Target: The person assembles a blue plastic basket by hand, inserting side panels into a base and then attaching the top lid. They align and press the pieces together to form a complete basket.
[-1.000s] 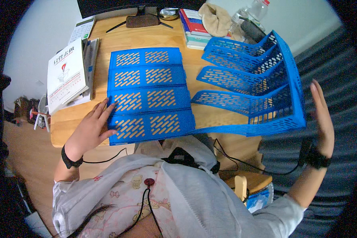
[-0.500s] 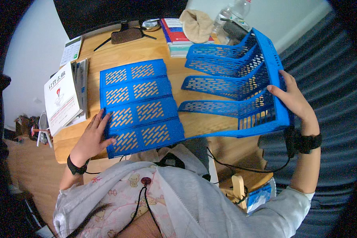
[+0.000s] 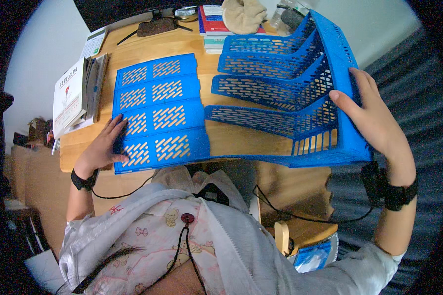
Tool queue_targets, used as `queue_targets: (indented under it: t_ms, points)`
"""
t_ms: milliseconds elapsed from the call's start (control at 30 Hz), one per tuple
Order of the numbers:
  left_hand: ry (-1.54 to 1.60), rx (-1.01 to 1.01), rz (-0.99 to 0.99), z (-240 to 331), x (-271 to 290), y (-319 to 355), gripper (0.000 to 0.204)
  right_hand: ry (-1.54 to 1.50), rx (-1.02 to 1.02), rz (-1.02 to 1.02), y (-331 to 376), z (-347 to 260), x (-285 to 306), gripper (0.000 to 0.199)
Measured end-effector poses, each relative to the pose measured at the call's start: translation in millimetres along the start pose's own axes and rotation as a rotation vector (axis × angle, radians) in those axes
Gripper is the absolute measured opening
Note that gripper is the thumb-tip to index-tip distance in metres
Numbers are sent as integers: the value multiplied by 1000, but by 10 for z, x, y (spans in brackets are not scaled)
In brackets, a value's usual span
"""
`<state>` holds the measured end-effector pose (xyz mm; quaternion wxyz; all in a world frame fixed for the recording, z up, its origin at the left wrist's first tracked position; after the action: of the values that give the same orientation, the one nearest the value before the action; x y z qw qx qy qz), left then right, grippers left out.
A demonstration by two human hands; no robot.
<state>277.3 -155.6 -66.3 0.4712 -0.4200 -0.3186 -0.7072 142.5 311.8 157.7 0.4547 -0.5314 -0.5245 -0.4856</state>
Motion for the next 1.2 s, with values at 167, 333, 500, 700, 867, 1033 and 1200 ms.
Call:
queue_targets:
  t_ms: [167, 333, 500, 700, 867, 1033, 1200]
  points:
    - [75, 60, 17, 20, -6, -12, 107, 43, 187, -29, -8, 108, 74, 64]
    - [111, 130, 18, 67, 6, -59, 112, -71, 275, -135, -127, 282, 178, 58]
    - [183, 253, 3, 101, 24, -134, 121, -279, 66, -163, -454, 522, 229, 57]
    - [90, 302, -81, 124, 36, -188, 122, -369, 113, -74, -812, 852, 62, 53]
    - [-23, 246, -130, 134, 62, -195, 119, -350, 92, -19, -749, 977, 56, 53]
    - [-55, 165, -131, 58, 129, -175, 106, -194, 133, 238, -536, 891, 239, 54]
    - [10, 133, -62, -97, 269, -135, 93, 15, 170, 356, 66, 561, 555, 48]
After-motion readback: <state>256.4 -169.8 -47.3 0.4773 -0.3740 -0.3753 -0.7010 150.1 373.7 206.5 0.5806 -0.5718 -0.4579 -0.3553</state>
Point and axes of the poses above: each hand's wrist, its own y-axis away from the middle knuckle, its own x-axis out of the back of the hand, z = x × y, the point moved 3 cm from there along -y, towards the middle knuckle, and after that the axes turned 12 degrees about -x, right-handed, at the moved point
